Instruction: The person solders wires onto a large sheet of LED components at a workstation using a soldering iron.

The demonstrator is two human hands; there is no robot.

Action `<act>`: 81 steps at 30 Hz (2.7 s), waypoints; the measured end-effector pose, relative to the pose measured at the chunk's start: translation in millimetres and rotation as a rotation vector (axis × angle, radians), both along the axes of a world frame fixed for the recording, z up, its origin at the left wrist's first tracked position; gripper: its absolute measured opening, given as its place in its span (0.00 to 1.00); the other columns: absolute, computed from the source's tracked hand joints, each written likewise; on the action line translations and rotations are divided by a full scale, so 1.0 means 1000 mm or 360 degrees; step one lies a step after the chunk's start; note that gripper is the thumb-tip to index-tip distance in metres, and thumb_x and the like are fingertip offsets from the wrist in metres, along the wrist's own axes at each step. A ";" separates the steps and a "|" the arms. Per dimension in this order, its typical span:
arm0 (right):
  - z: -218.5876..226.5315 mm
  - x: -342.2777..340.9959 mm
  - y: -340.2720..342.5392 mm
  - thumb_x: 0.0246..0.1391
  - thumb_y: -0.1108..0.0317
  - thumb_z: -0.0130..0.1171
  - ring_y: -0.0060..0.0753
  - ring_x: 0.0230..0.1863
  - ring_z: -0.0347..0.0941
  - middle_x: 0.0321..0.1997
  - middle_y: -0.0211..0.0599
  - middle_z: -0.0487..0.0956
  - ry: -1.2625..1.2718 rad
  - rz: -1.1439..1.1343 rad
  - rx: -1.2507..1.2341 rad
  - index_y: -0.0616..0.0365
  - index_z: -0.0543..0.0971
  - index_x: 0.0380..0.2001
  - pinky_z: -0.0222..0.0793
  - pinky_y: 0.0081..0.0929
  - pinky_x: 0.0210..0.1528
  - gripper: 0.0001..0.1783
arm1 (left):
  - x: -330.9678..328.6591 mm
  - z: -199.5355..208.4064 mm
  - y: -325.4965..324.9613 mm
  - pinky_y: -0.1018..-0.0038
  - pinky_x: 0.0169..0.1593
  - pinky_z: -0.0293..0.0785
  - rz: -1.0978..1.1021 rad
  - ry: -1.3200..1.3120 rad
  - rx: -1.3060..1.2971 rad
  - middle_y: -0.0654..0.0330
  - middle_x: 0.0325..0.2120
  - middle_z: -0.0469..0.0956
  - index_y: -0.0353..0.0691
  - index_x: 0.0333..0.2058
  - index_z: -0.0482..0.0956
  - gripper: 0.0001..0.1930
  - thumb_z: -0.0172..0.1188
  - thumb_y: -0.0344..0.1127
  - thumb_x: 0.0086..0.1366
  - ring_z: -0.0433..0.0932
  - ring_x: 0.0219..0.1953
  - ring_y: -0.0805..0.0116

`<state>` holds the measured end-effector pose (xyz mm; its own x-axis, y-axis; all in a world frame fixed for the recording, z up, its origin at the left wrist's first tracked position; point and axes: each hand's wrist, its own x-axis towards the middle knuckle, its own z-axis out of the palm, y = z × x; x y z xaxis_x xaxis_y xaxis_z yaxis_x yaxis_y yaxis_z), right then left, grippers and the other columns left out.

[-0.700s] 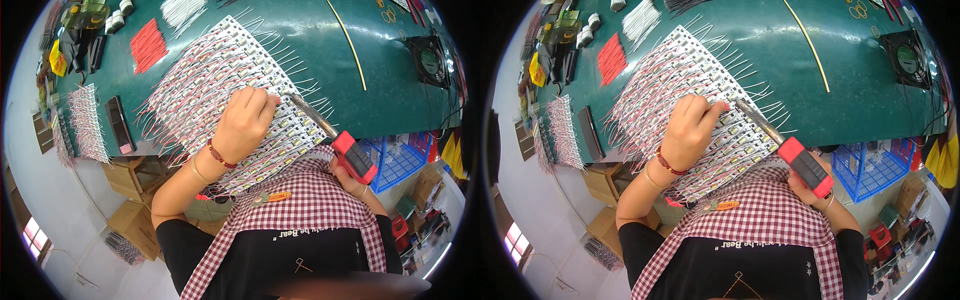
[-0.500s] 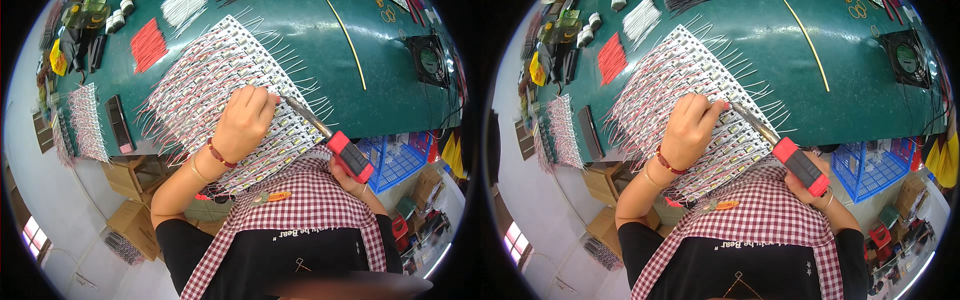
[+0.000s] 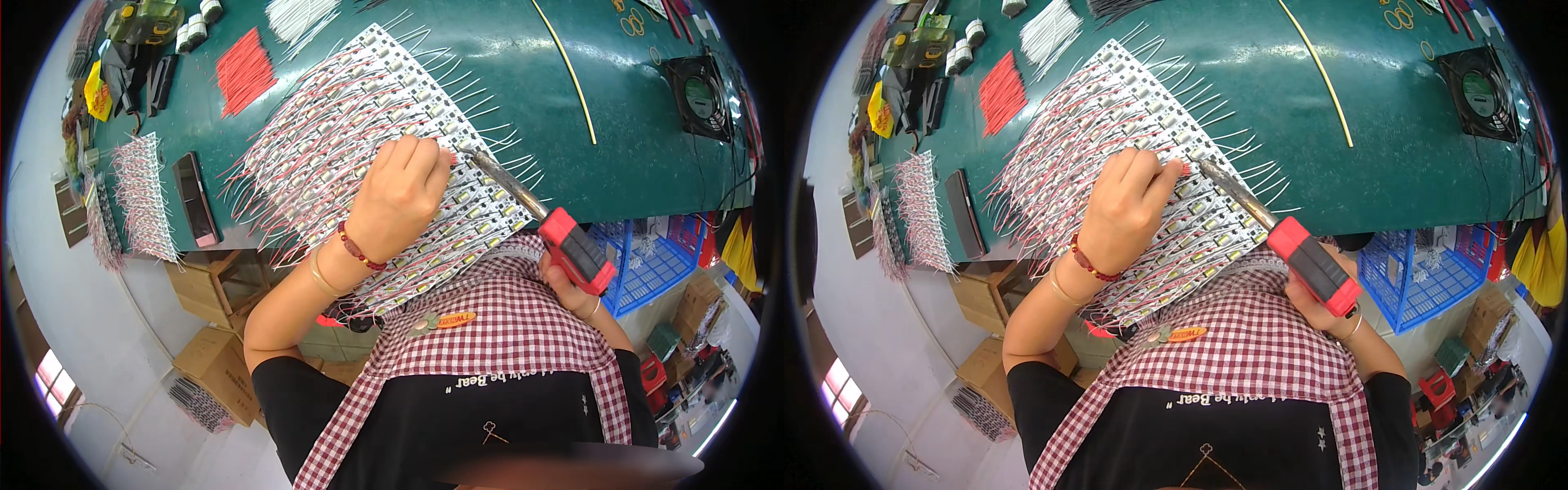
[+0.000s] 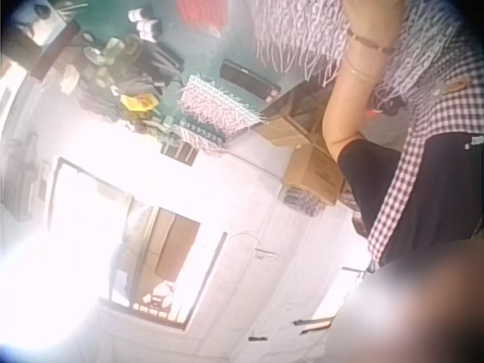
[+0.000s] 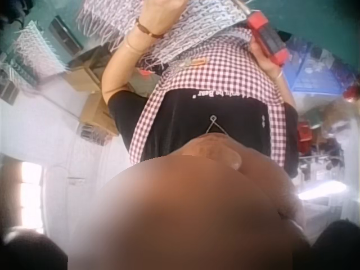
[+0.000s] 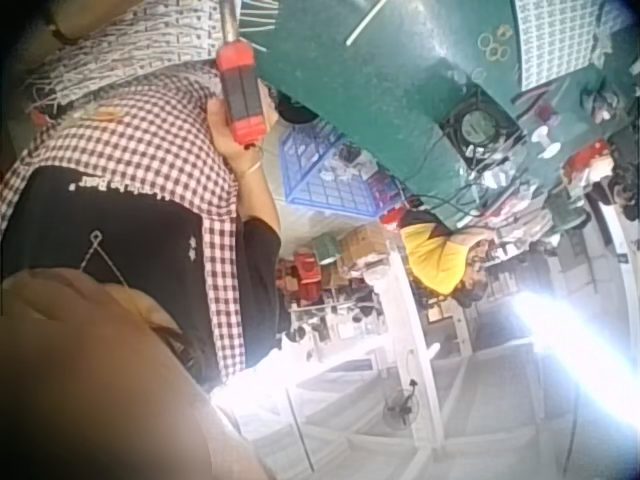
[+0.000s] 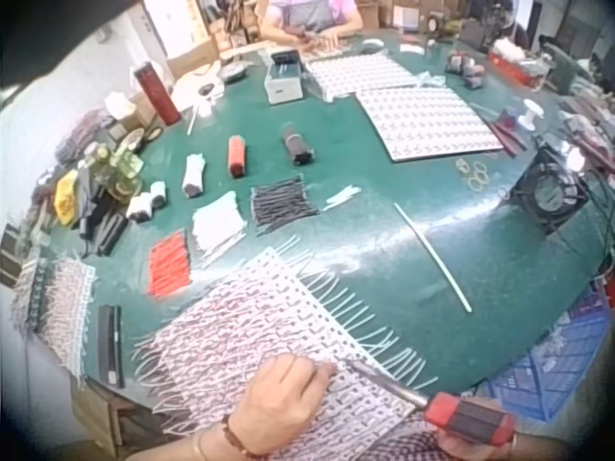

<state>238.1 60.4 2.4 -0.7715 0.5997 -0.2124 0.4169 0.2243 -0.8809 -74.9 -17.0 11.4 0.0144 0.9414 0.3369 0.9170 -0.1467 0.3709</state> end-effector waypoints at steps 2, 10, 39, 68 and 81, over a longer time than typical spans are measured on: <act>-0.001 0.000 0.000 0.39 0.73 0.61 0.44 0.30 0.76 0.30 0.42 0.78 0.0006 0.0039 0.0024 0.61 0.79 0.29 0.71 0.33 0.32 0.09 | 0.000 0.000 -0.001 0.69 0.34 0.65 -0.0003 0.0008 -0.0001 0.57 0.25 0.65 0.30 0.37 0.78 0.12 0.57 0.24 0.51 0.67 0.29 0.62; -0.006 0.015 -0.005 0.39 0.75 0.61 0.47 0.31 0.76 0.31 0.45 0.79 -0.0020 -0.0089 -0.0097 0.63 0.80 0.34 0.72 0.34 0.34 0.13 | -0.005 0.009 -0.002 0.70 0.32 0.62 0.0052 0.0188 -0.0033 0.63 0.24 0.66 0.37 0.36 0.80 0.12 0.59 0.26 0.50 0.68 0.28 0.66; -0.010 0.012 -0.012 0.39 0.70 0.62 0.46 0.28 0.76 0.29 0.42 0.78 0.0108 0.0019 0.0028 0.59 0.79 0.29 0.72 0.35 0.28 0.10 | 0.015 -0.008 -0.006 0.70 0.33 0.63 0.0071 -0.0086 0.0020 0.61 0.23 0.64 0.35 0.35 0.80 0.11 0.58 0.23 0.50 0.66 0.27 0.65; -0.011 0.035 -0.009 0.41 0.69 0.62 0.48 0.30 0.77 0.31 0.43 0.79 -0.0005 -0.0007 -0.0020 0.60 0.80 0.33 0.73 0.35 0.30 0.12 | 0.015 0.003 -0.008 0.71 0.32 0.62 0.0081 0.0092 0.0237 0.65 0.24 0.67 0.38 0.35 0.81 0.13 0.62 0.28 0.48 0.69 0.30 0.68; -0.007 0.021 -0.009 0.39 0.69 0.62 0.45 0.27 0.77 0.29 0.41 0.78 0.0167 0.0047 0.0144 0.60 0.79 0.30 0.72 0.33 0.28 0.11 | 0.026 -0.011 -0.013 0.70 0.31 0.62 0.0012 -0.0035 0.0040 0.62 0.22 0.63 0.35 0.35 0.80 0.12 0.59 0.24 0.50 0.66 0.27 0.65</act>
